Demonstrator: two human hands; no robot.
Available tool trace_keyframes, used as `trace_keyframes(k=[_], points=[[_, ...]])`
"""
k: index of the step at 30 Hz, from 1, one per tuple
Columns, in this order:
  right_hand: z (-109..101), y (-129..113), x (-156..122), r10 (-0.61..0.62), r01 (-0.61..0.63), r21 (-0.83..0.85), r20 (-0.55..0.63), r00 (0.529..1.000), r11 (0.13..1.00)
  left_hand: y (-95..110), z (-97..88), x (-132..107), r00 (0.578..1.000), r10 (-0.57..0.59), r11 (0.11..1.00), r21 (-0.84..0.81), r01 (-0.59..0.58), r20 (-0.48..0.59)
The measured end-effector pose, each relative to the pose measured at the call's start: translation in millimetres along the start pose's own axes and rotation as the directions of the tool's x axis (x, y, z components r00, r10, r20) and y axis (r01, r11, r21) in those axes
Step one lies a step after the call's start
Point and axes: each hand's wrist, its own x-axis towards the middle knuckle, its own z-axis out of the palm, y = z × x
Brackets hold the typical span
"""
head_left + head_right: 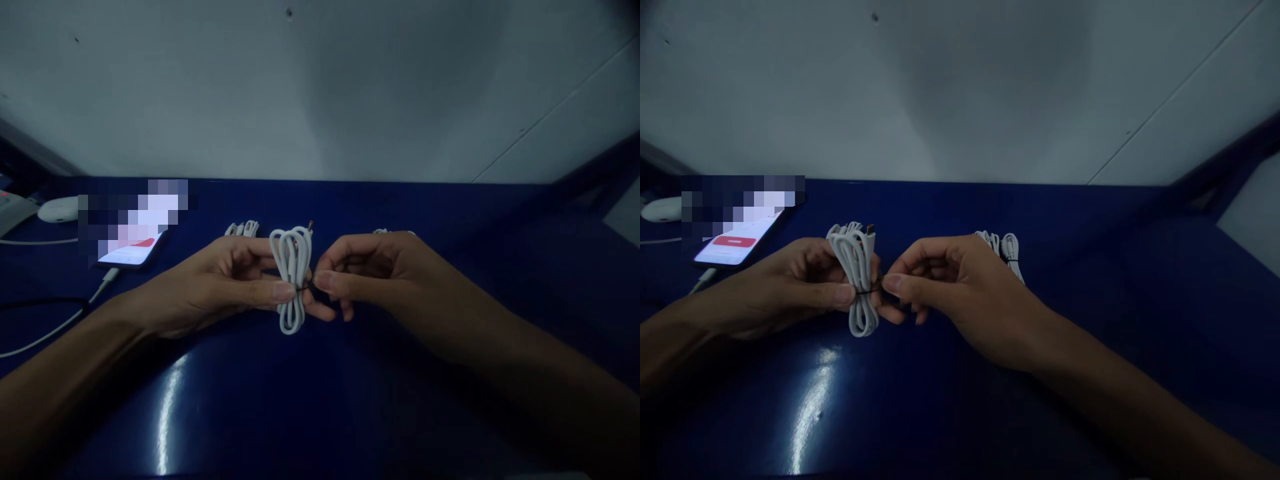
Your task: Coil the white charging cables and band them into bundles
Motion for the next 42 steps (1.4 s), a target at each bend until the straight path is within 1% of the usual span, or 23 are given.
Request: trace_keyframes(k=[4,7,11,16,18,22,25,28,30,33,35,39,42], points=[[-2.1,2.1,0.3,0.018,-0.019,0.03,0.04,0.999,0.999,-1.7,1.3,2.1,0.999,0.043,0.999,-0.031,-0.043,0.012],[-6.6,4.6,0.2,0.025,-0.028,0.041,0.06,0.998,0.999,-1.2,4.8,2.7,0.998,0.06,0.998,0.008,-0.06,-0.009],[-13.5,7.0,1.0,0.04,-0.047,0.073,0.086,0.995,0.996,-0.5,6.7,2.2,0.998,0.04,0.997,0.075,-0.036,-0.049],[-13.7,6.3,3.9,0.075,-0.08,0.082,0.059,0.995,0.993,-0.5,6.4,4.0,0.997,0.052,0.995,0.085,-0.047,-0.049],[-11.8,6.0,4.1,0.088,-0.094,0.056,0.102,0.991,0.994,-0.9,6.8,5.2,0.998,0.045,0.997,0.062,-0.042,-0.045],[-9.4,6.2,2.2,0.073,-0.079,0.018,0.239,0.968,0.997,-2.8,6.9,5.7,0.999,0.034,0.998,0.046,-0.032,-0.031],[-8.6,6.6,0.6,0.059,-0.067,0.018,0.273,0.96,0.998,-4.3,6.1,4.9,0.999,0.019,0.998,0.063,-0.017,-0.026],[-6.5,8.7,0.3,0.0,-0.011,0.041,0.266,0.964,0.999,-4.6,6.1,4.8,0.999,0.006,0.998,0.057,-0.004,-0.042],[-4.2,10.8,0.2,-0.047,0.035,0.055,0.224,0.973,0.998,-3.7,7.3,4.7,0.998,0.008,0.999,0.031,-0.006,-0.06],[-0.5,13.0,-0.4,-0.073,0.062,0.071,0.163,0.984,0.996,-1.0,10.1,3.8,0.995,0.009,1.0,-0.012,-0.01,-0.098],[1.3,13.5,-1.1,-0.088,0.075,0.091,0.153,0.984,0.993,0.9,11.8,2.9,0.994,0.003,1.0,-0.025,-0.006,-0.107],[3.6,14.3,-1.1,-0.127,0.106,0.149,0.142,0.982,0.983,2.1,11.9,1.9,0.997,0.001,1.0,-0.017,-0.002,-0.081],[4.6,15.9,-0.2,-0.123,0.084,0.225,0.163,0.979,0.971,1.2,10.2,1.3,0.999,0.012,1.0,-0.024,-0.013,-0.05]])
